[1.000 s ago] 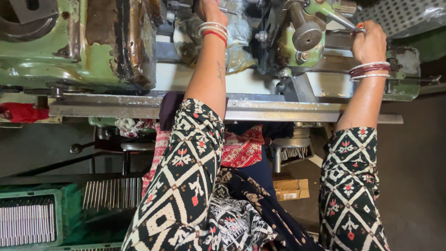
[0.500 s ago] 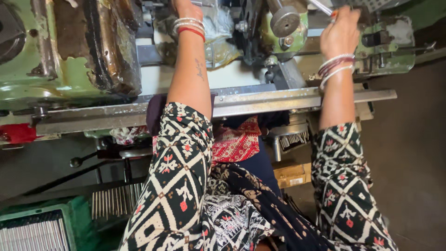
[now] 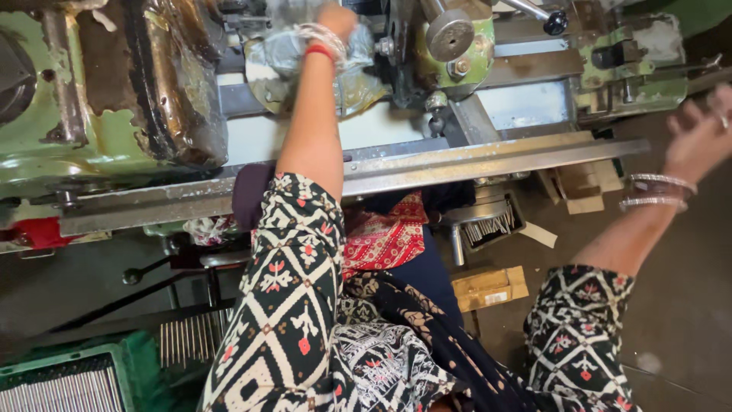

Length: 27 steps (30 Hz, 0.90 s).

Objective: The person repeatedly picks a metal rod from a green bin, places it into a press machine, operates the press with both hands, and returns the processed rod to the bin. This cycle is repeated continuously.

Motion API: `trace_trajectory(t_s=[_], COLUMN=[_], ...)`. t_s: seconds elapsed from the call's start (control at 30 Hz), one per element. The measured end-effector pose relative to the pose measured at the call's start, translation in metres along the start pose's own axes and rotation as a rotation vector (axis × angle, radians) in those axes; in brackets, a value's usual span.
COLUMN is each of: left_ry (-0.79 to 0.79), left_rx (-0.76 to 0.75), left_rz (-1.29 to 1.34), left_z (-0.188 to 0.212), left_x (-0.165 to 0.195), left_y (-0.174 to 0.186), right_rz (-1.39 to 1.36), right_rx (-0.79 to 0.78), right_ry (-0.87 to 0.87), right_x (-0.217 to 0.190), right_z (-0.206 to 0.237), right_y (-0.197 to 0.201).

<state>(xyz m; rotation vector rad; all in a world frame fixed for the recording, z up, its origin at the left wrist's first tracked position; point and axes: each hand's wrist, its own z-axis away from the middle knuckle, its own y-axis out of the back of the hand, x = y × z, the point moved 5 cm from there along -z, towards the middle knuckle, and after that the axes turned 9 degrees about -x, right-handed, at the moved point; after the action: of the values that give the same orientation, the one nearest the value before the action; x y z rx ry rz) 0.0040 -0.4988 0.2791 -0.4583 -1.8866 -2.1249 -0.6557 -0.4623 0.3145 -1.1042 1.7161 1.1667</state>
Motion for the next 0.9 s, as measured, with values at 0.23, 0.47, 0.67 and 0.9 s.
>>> trace_trajectory(t_s=[0.23,0.47,0.67,0.9], left_ry=[-0.137,-0.274,0.109,0.609], left_rx=[-0.244,0.080,0.427,1.027], left_rz=[-0.244,0.208,0.588,0.840], left_z=[-0.009,0.117,0.347,0.589], left_x=[0.028,0.003,-0.028,-0.121], left_y=[-0.030,0.084,0.176,0.121], right_rz=[0.057,0.213,0.391,0.159], right_rx=[0.202,0.388,-0.136,0.277], right_ry=[-0.260,0.011,-0.057,-0.129], right_x=[0.063,0.089,0.122,0.064], right_z=[0.074,0.115,0.131,0.188], right_y=[0.015,-0.041,-0.146,-0.118])
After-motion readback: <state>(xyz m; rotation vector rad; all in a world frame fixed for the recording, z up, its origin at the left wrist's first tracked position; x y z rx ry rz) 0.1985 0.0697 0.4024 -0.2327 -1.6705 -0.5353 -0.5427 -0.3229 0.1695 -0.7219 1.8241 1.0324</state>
